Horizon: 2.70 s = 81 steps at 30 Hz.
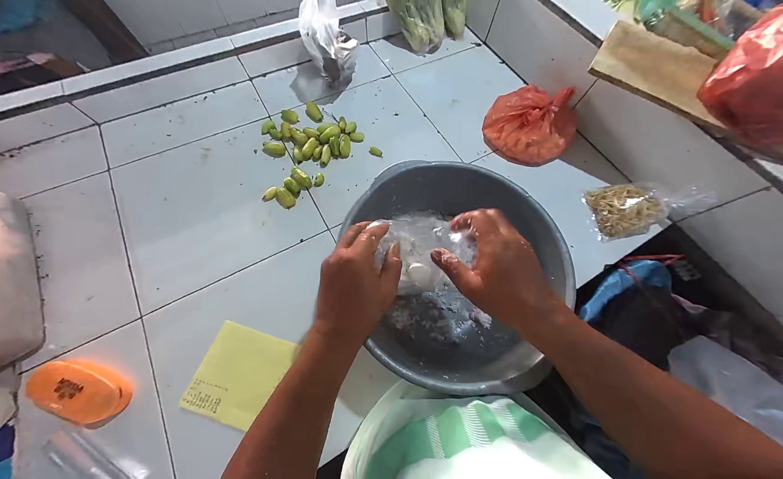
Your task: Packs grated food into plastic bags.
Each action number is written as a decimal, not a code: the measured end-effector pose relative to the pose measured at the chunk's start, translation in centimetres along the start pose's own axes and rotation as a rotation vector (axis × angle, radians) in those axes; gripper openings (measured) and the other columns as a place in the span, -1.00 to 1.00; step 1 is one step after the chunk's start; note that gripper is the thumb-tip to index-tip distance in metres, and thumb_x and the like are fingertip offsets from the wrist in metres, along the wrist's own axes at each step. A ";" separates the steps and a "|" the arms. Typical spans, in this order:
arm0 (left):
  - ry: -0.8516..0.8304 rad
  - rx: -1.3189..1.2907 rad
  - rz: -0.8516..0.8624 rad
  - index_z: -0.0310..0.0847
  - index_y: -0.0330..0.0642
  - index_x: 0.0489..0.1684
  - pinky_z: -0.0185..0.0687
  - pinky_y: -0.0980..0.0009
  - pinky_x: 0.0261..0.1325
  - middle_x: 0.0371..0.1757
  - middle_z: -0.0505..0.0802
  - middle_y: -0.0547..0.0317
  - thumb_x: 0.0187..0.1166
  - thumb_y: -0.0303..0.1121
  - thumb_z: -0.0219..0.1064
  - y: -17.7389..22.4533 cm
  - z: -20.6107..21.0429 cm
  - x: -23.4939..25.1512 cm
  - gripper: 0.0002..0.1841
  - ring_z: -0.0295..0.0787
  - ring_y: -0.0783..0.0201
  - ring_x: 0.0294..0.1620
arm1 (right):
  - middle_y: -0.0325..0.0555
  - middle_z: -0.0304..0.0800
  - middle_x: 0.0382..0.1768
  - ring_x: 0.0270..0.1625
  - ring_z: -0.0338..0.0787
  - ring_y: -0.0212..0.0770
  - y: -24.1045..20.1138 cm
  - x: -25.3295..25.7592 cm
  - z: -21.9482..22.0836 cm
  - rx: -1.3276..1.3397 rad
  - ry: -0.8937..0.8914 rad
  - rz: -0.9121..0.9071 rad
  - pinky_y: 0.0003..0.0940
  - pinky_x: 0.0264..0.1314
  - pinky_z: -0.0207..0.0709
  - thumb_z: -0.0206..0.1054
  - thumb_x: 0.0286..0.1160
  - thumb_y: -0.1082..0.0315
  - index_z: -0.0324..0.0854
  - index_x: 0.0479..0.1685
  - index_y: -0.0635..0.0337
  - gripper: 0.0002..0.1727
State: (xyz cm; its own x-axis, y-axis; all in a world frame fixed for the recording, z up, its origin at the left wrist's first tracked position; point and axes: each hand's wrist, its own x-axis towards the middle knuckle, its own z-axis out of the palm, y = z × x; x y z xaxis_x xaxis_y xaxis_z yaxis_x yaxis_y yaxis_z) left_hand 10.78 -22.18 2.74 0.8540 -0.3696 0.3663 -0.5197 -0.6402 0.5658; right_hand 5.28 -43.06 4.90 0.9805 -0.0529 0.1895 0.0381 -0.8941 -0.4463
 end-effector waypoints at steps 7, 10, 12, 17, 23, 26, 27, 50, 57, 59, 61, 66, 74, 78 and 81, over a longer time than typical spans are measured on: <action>-0.190 0.305 -0.010 0.75 0.00 0.29 0.84 -0.02 -0.11 0.26 0.71 -0.14 0.48 -0.53 0.38 0.1 -1.3 1.5 -0.60 0.83 -0.08 -0.02 | 0.12 0.89 -0.19 -0.07 0.85 0.24 1.2 1.7 -0.4 -0.334 -0.168 0.048 0.36 0.07 0.60 0.54 0.34 0.19 0.77 0.10 0.13 -0.63; -0.184 0.283 -0.003 0.70 -0.06 0.39 0.82 -0.04 -0.13 0.12 0.77 -0.16 0.46 -0.53 0.40 0.9 -2.3 0.8 -0.54 0.84 -0.08 -0.11 | 0.10 0.78 0.14 0.16 0.81 0.11 -0.7 0.0 -3.4 -0.189 0.053 -0.180 0.10 0.14 0.72 0.47 0.48 0.23 0.70 0.25 0.14 -0.61; -0.177 0.177 0.070 0.65 -0.18 0.45 0.83 -0.01 -0.02 0.19 0.78 -0.11 0.49 -0.56 0.35 1.8 -1.9 -0.4 -0.52 0.85 -0.02 -0.03 | -0.05 0.82 0.04 0.08 0.83 -0.11 -1.8 -0.7 -2.9 0.025 0.067 -0.365 -0.11 0.12 0.77 0.38 0.49 0.40 0.80 0.03 0.11 -0.79; -0.132 0.091 0.150 0.52 -0.16 0.61 0.81 0.12 0.18 0.39 0.75 -0.09 0.53 -0.57 0.27 1.6 0.4 -2.8 -0.43 0.82 0.07 0.24 | -0.04 0.89 -0.13 0.00 0.88 0.00 -0.7 0.4 2.6 -0.004 -0.551 -0.193 0.12 0.14 0.73 0.30 0.57 0.47 0.80 0.01 0.09 -0.80; -0.084 0.045 0.187 0.55 -0.18 0.58 0.76 0.20 0.30 0.39 0.77 -0.06 0.54 -0.57 0.22 1.1 1.2 -3.2 -0.46 0.80 0.12 0.30 | 0.10 0.84 -0.26 -0.09 0.86 0.20 -2.6 0.7 6.9 -0.335 -0.665 0.053 0.36 -0.17 0.67 0.44 0.46 0.16 0.76 -0.35 0.16 -0.76; -0.095 0.034 0.212 0.57 -0.18 0.55 0.77 0.19 0.29 0.38 0.78 -0.06 0.54 -0.56 0.24 0.9 1.5 -2.9 -0.48 0.81 0.13 0.29 | 0.16 0.86 -0.15 -0.04 0.85 0.25 -3.6 0.5 7.9 -0.368 -0.665 0.103 0.35 -0.17 0.66 0.37 0.50 0.35 0.78 -0.24 0.25 -0.85; -0.094 0.029 0.216 0.58 -0.19 0.54 0.78 0.19 0.26 0.36 0.78 -0.06 0.53 -0.56 0.25 0.9 1.6 -2.8 -0.48 0.82 0.13 0.26 | 0.18 0.86 -0.12 -0.03 0.85 0.26 -3.5 0.4 8.1 -0.368 -0.655 0.101 0.34 -0.16 0.66 0.34 0.52 0.38 0.78 -0.20 0.26 -0.85; -0.175 0.129 -0.092 0.44 -0.16 0.61 0.80 -0.10 0.00 0.16 0.81 -0.16 0.54 -0.45 0.33 2.1 -0.8 -0.2 -0.43 0.87 -0.11 -0.03 | 0.15 0.82 0.04 0.25 0.73 0.22 -0.2 -2.3 0.1 -0.281 -0.301 0.146 0.34 0.25 0.56 0.34 0.26 -0.50 0.82 -0.38 0.17 -0.22; -0.041 -0.081 -0.022 0.65 -0.18 0.35 0.75 -0.04 0.04 -0.06 0.88 -0.05 0.66 -0.34 0.22 2.6 -4.7 3.8 -0.66 0.84 0.05 -0.12 | 0.23 0.83 -0.09 0.13 0.77 0.35 -0.8 1.9 -6.0 -0.407 -0.011 0.123 0.47 0.05 0.52 0.26 0.56 0.07 0.78 -0.29 0.26 -0.60; 0.059 -0.154 0.017 0.66 -0.18 0.33 0.77 0.06 0.06 0.03 0.87 -0.03 0.68 -0.31 0.22 4.0 -6.3 4.9 -0.66 0.85 0.15 -0.11 | 0.16 0.82 -0.17 0.03 0.81 0.25 -1.8 2.5 -9.6 -0.249 0.053 0.176 0.40 -0.04 0.58 0.21 0.64 0.07 0.75 -0.22 0.20 -0.62; 0.169 -0.219 0.081 0.67 -0.18 0.28 0.84 0.21 -0.09 -0.05 0.88 0.05 0.66 -0.31 0.25 6.0 -7.8 5.7 -0.68 0.86 0.28 -0.24 | -0.06 0.79 -0.33 -0.21 0.80 -0.06 -2.1 2.6 -12.2 0.117 0.120 0.244 0.09 -0.17 0.62 0.22 0.67 0.12 0.75 -0.21 0.11 -0.70; 0.211 -0.689 0.220 0.71 -0.20 0.01 0.87 0.36 -0.31 -0.28 0.86 0.26 0.67 -0.36 0.32 11.3 -9.3 6.7 -0.85 0.84 0.38 -0.39 | -0.15 0.87 -0.30 -0.25 0.85 -0.25 -3.6 -2.3 -17.1 1.143 0.315 0.395 -0.31 -0.16 0.78 0.18 0.75 0.20 0.75 -0.21 0.15 -0.70; -0.176 -1.231 0.285 0.61 -0.25 0.30 0.79 0.39 -0.37 -0.09 0.83 0.19 0.66 -0.47 0.29 24.4 -6.5 1.3 -0.71 0.76 0.33 -0.42 | -0.24 0.81 -0.26 -0.23 0.83 -0.34 -2.3 -17.0 -23.0 0.935 0.718 0.188 -0.37 -0.04 0.81 0.24 0.76 0.31 0.64 0.01 0.18 -0.85; -0.435 -1.209 0.438 0.66 -0.16 0.26 0.82 0.33 -0.11 -0.05 0.83 0.21 0.74 -0.39 0.21 31.2 -2.1 -6.6 -0.75 0.79 0.32 -0.22 | -0.26 0.78 -0.33 -0.31 0.76 -0.41 0.3 -29.6 -23.7 0.699 0.855 0.177 -0.42 -0.15 0.75 0.34 0.63 0.38 0.68 -0.09 0.22 -0.90; -0.601 -1.356 0.442 0.68 -0.15 0.26 0.87 0.22 -0.03 -0.12 0.87 0.17 0.72 -0.37 0.21 36.0 3.9 -13.4 -0.74 0.86 0.24 -0.20 | -0.17 0.79 -0.31 -0.35 0.73 -0.37 2.4 -41.6 -23.4 0.596 0.920 0.323 -0.46 -0.29 0.70 0.33 0.65 0.37 0.69 -0.01 0.23 -0.87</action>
State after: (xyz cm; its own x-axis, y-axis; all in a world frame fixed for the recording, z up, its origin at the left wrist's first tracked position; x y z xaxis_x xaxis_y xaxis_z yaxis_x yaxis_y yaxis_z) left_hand -19.24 -42.87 15.32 0.3422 -0.7783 0.5264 -0.0738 0.5362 0.8408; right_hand -39.90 -53.39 16.40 0.4576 -0.7673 0.4493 0.1358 -0.4390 -0.8881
